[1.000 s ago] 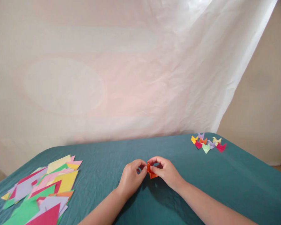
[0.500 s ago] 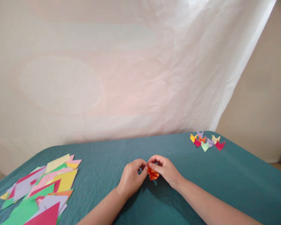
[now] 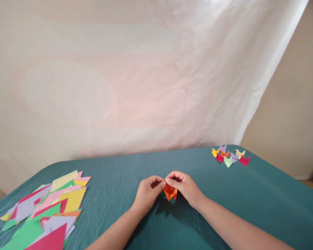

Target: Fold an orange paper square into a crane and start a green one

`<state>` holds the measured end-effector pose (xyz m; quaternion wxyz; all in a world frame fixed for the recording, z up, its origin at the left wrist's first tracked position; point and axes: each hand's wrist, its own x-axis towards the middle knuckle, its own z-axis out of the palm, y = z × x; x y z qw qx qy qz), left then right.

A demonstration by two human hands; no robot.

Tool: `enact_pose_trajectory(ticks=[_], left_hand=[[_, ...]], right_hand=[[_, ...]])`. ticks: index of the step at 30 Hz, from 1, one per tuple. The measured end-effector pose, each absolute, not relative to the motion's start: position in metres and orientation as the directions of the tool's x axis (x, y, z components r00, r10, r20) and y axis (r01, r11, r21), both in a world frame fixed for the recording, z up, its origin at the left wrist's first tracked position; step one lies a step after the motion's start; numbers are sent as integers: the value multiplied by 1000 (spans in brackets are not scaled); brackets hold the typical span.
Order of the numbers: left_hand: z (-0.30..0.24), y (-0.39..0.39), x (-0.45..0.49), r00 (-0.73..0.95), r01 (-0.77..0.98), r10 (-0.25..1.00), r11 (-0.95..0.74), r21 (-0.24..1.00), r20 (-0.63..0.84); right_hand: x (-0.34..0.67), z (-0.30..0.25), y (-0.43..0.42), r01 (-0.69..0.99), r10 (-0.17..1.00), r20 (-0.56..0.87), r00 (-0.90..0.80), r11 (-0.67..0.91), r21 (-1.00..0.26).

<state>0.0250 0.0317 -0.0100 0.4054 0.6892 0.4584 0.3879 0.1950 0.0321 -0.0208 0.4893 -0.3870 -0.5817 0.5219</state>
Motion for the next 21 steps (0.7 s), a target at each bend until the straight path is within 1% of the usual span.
enact_pose_trajectory(ticks=[5, 12, 17, 21], left_hand=[[-9, 34, 26, 265, 194, 957, -176, 965, 122], [-7, 35, 26, 293, 90, 953, -104, 990, 73], [-6, 34, 26, 299, 74, 951, -108, 991, 81], [-5, 32, 25, 312, 113, 942, -163, 980, 121]], right_hand=[[195, -18, 32, -174, 963, 108, -247, 66, -983], [196, -16, 30, -195, 965, 85, -248, 36, -980], [195, -15, 30, -208, 962, 84, -259, 30, -978], [195, -14, 30, -193, 958, 93, -271, 40, -980]])
